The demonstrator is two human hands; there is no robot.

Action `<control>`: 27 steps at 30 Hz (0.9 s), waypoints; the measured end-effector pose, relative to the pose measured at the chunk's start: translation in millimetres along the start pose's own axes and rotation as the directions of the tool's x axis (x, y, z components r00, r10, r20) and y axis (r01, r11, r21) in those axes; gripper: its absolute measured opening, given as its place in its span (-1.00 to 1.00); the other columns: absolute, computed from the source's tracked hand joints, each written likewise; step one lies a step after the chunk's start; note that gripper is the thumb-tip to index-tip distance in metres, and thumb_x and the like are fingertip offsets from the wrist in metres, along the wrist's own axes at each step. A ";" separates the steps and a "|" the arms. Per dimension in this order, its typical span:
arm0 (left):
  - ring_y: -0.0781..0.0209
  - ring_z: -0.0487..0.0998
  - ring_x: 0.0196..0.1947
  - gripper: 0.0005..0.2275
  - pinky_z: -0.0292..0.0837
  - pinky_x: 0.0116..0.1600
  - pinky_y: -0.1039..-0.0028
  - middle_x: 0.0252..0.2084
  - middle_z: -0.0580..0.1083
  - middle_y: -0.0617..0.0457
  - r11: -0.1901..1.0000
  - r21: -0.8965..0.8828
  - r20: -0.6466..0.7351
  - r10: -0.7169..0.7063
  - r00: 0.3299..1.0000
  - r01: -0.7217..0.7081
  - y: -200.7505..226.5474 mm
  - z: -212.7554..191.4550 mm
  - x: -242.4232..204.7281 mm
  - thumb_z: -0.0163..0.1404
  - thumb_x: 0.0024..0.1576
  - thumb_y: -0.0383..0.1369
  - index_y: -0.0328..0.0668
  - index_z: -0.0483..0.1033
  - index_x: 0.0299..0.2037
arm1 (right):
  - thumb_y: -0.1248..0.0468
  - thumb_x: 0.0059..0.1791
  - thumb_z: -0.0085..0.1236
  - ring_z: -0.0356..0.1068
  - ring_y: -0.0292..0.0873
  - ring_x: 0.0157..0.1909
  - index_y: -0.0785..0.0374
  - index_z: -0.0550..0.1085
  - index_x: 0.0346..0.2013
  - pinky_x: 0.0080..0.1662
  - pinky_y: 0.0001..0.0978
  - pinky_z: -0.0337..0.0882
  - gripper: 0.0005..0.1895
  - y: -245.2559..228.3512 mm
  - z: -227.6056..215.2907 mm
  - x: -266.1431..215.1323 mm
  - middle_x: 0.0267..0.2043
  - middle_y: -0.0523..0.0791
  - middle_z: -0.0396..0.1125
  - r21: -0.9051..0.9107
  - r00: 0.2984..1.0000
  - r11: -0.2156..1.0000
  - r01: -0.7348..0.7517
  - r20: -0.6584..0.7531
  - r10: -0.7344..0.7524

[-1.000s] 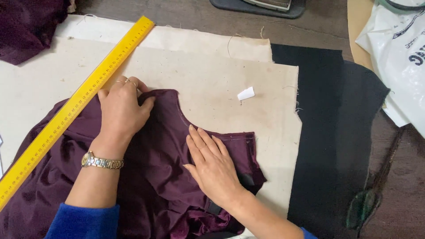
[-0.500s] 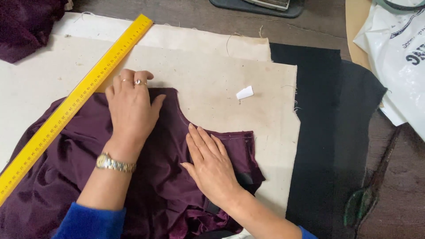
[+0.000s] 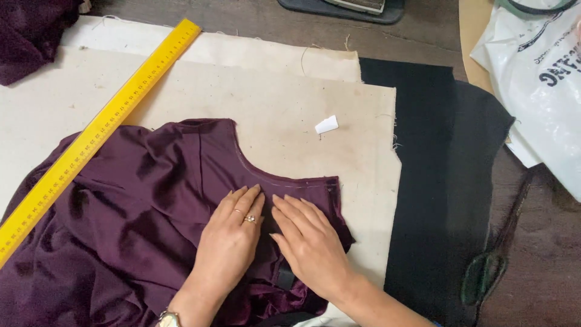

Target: The person marks a curved line on a piece of dark purple fabric using a white chalk and a yellow ruler. They then use a pair of scissors to cut along the marked line, trimming the fabric edge. The person adjusts the fabric on the table and continues to mark and cut the material.

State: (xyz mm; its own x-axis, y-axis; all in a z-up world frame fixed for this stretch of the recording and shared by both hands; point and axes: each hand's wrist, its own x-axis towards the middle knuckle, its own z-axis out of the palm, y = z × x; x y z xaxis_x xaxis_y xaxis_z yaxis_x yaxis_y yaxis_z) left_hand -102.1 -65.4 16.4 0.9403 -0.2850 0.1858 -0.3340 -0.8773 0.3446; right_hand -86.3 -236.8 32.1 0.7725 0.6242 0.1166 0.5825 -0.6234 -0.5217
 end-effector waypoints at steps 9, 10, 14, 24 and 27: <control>-0.01 0.30 0.22 -0.60 0.14 0.30 0.10 0.25 0.31 -0.05 0.987 0.147 0.039 -0.077 0.996 0.070 9.2 17.3 -7.0 -0.18 0.14 -0.39 -0.16 0.30 0.22 | 0.19 -0.01 0.06 0.19 0.02 0.23 0.37 0.37 0.08 0.17 -0.14 0.26 -0.57 21.5 -6.2 -10.5 0.29 0.02 0.17 -0.132 0.996 0.987 -0.088 -0.002 0.088; -0.01 0.30 0.22 -0.60 0.14 0.30 0.10 0.25 0.31 -0.05 0.987 0.146 0.040 -0.075 0.996 0.069 11.1 17.8 -6.5 -0.18 0.14 -0.39 -0.16 0.30 0.22 | 0.19 -0.01 0.06 0.19 0.02 0.23 0.37 0.37 0.08 0.17 -0.14 0.26 -0.57 23.1 -6.9 -11.3 0.29 0.02 0.17 -0.133 0.996 0.987 -0.090 -0.002 0.090; -0.05 0.33 0.19 -0.59 0.18 0.26 0.06 0.22 0.33 -0.08 0.975 0.205 0.021 -0.094 0.995 0.088 17.1 18.6 -3.9 -0.14 0.11 -0.37 -0.07 0.31 0.22 | 0.19 0.00 0.04 0.18 0.04 0.26 0.40 0.36 0.10 0.20 -0.11 0.24 -0.56 29.2 -7.6 -15.4 0.30 0.04 0.16 -0.074 0.992 0.989 -0.129 -0.025 0.127; -0.01 0.32 0.19 -0.56 0.14 0.27 0.05 0.23 0.33 -0.03 0.967 0.209 0.040 -0.156 0.987 0.144 21.5 19.1 -1.4 -0.11 0.05 -0.30 -0.02 0.34 0.20 | 0.33 -0.03 0.06 0.28 0.06 0.20 0.44 0.40 0.03 0.24 -0.13 0.27 -0.64 37.9 -40.1 -22.0 0.20 0.07 0.26 0.210 0.967 0.961 -0.180 -0.141 0.212; 0.03 0.35 0.18 -0.60 0.15 0.27 0.08 0.22 0.36 0.02 0.963 0.222 0.001 -0.159 0.987 0.155 22.4 19.8 -1.2 -0.14 0.09 -0.27 0.03 0.38 0.17 | 0.35 -0.02 0.04 0.34 -0.03 0.11 0.32 0.45 -0.02 0.18 -0.22 0.28 -0.72 60.6 -56.8 -44.9 0.08 0.01 0.34 0.205 0.921 0.942 -0.266 -0.234 0.311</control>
State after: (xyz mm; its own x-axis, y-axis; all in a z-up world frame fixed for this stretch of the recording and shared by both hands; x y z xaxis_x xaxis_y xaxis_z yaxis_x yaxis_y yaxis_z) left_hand -109.4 -92.3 5.7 0.9816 -0.1419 0.1277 -0.1612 -0.9744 0.1567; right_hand -71.4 -329.3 43.2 0.9520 0.2711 0.1424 0.2911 -0.6570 -0.6954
